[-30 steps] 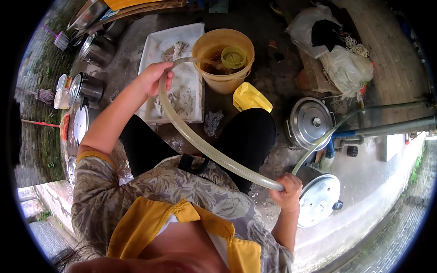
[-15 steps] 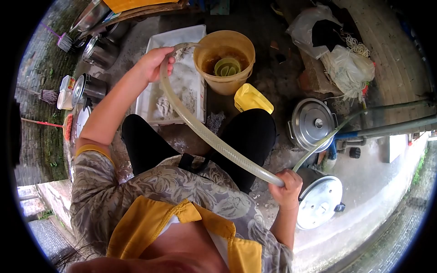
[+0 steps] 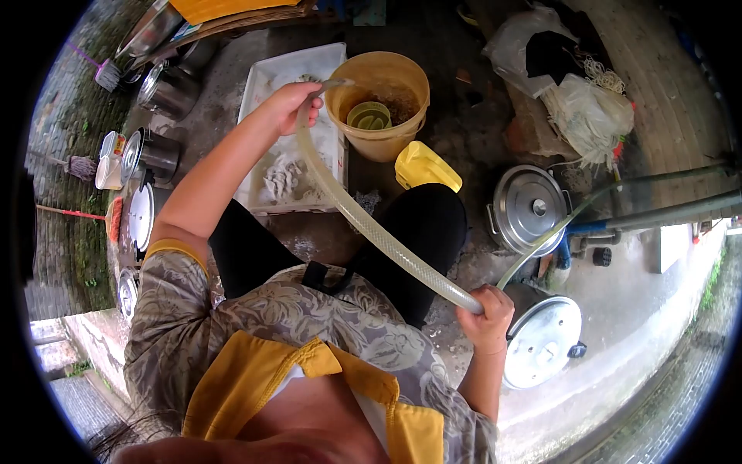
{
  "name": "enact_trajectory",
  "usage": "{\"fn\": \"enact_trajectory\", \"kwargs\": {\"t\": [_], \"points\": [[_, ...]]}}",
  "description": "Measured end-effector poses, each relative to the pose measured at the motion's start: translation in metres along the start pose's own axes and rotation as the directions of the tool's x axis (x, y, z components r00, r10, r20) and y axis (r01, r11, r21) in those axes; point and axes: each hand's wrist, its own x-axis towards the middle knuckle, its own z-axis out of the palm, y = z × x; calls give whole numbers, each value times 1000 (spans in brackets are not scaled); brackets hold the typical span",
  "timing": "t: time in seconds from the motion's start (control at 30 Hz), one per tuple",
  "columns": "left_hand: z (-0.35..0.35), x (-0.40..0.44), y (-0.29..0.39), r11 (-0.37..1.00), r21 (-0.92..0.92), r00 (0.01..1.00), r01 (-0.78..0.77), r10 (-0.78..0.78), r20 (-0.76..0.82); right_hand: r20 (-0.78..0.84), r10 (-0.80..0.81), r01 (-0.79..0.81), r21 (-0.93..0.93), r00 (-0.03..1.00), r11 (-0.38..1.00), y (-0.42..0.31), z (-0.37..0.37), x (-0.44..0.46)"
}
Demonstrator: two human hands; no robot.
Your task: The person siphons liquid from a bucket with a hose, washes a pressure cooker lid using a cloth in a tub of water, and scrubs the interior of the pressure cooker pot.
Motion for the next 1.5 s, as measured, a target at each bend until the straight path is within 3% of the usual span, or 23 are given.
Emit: {"fn": "enact_trajectory", "kwargs": {"t": [0.3, 0.53, 0.8, 1.23, 1.5], "points": [[-25, -20, -3, 991, 116, 989, 71, -85, 124, 17, -23, 23, 3, 1000, 1000, 1, 4, -3], [-56, -44, -4, 979, 159, 987, 128, -141, 76, 76, -56, 53, 39, 996, 998, -1, 12, 4], [-49, -39, 12, 977, 202, 996, 73, -59, -72, 62, -51, 48, 49, 997, 998, -4, 15, 7], [14, 2, 39, 981, 187, 998, -45, 53, -38, -15, 17, -17, -6, 1000, 1000, -5, 5, 4], [5, -9, 22, 941, 314, 991, 124, -132, 3, -30, -9, 9, 15, 1000, 1000, -1, 1, 6]]}}
